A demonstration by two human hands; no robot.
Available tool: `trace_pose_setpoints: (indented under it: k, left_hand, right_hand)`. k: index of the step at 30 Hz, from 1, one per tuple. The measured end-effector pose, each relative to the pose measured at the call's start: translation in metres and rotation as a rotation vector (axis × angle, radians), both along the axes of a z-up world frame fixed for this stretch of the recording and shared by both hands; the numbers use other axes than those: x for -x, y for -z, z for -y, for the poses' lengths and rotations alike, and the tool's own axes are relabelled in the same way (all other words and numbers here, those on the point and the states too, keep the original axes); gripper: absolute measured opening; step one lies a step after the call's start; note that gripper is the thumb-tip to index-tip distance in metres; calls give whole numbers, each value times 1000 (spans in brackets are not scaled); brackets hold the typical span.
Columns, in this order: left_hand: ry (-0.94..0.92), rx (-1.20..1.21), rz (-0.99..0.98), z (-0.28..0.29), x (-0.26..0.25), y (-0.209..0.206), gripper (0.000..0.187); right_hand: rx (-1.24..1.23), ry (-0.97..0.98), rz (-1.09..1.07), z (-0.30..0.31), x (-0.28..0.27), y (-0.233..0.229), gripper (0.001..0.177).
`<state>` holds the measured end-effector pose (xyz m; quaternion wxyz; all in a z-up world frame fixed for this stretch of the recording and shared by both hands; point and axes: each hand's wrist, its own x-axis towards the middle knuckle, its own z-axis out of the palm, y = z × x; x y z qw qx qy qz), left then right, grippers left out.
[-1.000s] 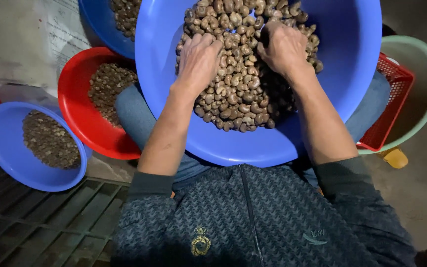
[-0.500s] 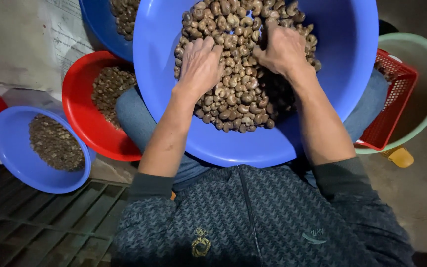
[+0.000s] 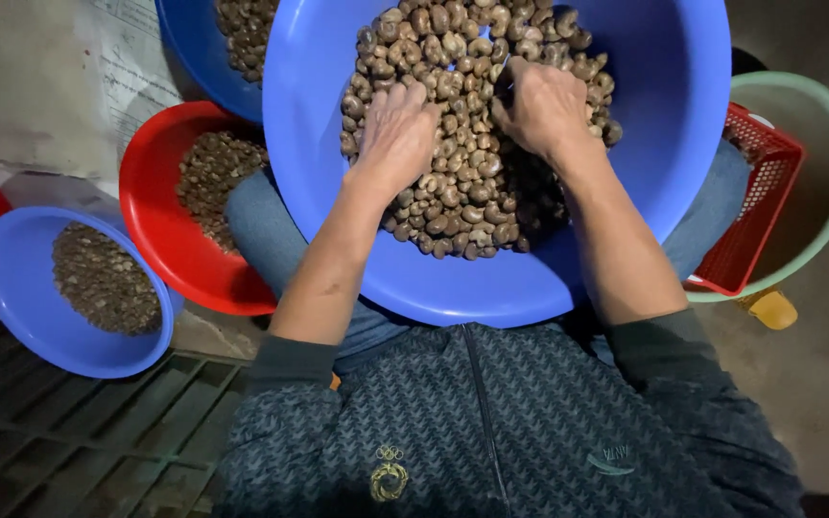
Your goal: Manually sorting nuts in a large basin and placing them into different containers based on quality or type.
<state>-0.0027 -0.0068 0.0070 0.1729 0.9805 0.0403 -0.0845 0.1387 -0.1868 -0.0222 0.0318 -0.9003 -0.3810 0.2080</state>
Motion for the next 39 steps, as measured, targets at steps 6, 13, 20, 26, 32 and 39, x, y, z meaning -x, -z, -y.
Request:
trace_pose_setpoints:
  k: [6,13,20,26,32,39]
  left_hand:
    - [-73,97,-72,-9,-5,18,36]
    - [-399,1041,148,-25,-10,-42,10]
    - [-534,1627,251,-36,-10,-33,24]
    - [-547,1099,-66,-18,-15,-51,28]
    - [-154,317,-109,-9,-10,-1,30]
    - [-50,22,-14,-4,-7,13,15]
  right_hand:
    - [-193,11,62,7,-2,0,21]
    - [-229,249,-239,7,-16,-15,6]
    - [-1197,788,-1230,30,-16,-81,13]
    - [-1548,822,-1458,39,-15,-88,16]
    - [-1380,1192,-1147,45,-15,-78,32]
    - [-763,446,-391,18,-6,-64,26]
